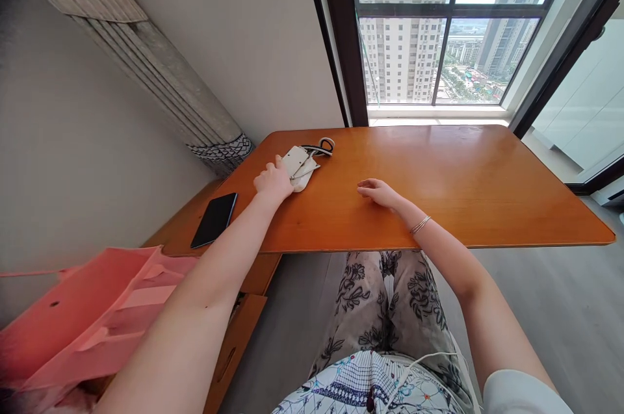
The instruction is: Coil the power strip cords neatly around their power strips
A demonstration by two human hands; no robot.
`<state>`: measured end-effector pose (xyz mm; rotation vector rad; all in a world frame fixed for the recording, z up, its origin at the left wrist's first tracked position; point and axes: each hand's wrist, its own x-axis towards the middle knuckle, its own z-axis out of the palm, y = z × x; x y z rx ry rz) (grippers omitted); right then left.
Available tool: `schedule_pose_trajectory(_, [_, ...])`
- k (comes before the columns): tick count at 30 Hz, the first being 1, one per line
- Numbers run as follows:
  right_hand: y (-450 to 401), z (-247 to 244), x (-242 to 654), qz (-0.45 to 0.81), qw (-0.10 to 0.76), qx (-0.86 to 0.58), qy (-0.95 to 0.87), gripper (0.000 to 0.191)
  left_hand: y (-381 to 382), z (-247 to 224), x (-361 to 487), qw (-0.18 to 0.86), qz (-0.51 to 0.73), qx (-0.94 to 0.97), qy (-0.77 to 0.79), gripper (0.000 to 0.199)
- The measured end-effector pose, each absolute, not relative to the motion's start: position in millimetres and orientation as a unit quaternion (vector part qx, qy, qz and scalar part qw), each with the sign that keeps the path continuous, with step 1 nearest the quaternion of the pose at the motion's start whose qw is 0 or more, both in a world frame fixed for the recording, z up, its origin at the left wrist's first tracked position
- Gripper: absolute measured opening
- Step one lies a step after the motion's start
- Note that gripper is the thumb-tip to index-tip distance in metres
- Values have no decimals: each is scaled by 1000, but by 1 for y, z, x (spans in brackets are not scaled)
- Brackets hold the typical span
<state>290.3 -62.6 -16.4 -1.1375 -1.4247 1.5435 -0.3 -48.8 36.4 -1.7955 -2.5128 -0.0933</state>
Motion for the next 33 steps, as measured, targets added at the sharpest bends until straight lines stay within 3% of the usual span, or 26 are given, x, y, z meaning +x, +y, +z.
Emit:
schedule_pose_trajectory(4, [-58, -19, 307, 589, 398, -451, -540, 31, -42, 39, -10, -34, -28, -575, -817, 130])
schedule_pose_trajectory(8, [-58, -27, 312, 582, 432, -455, -517, 32, -39, 34, -18, -80, -63, -568, -817, 126])
schedule_pose_trajectory(19, [-63, -28, 314, 585, 447, -446, -508, 29, -38, 24, -10, 16, -36, -558, -829, 104])
schedule_pose_trajectory(27, [-64, -28, 312, 575, 446, -445, -521, 30, -32, 20, 0, 61, 18, -582, -811, 126])
schedule_pose_trajectory(30, [-66, -27, 313, 564, 448, -447, -530, 34, -37, 17, 20, 40, -4, -624, -780, 120])
schedule_pose_trajectory(33, [-67, -26, 315, 542, 459, -450, -541, 36, -42, 10, 49, 24, -61, -666, -743, 101])
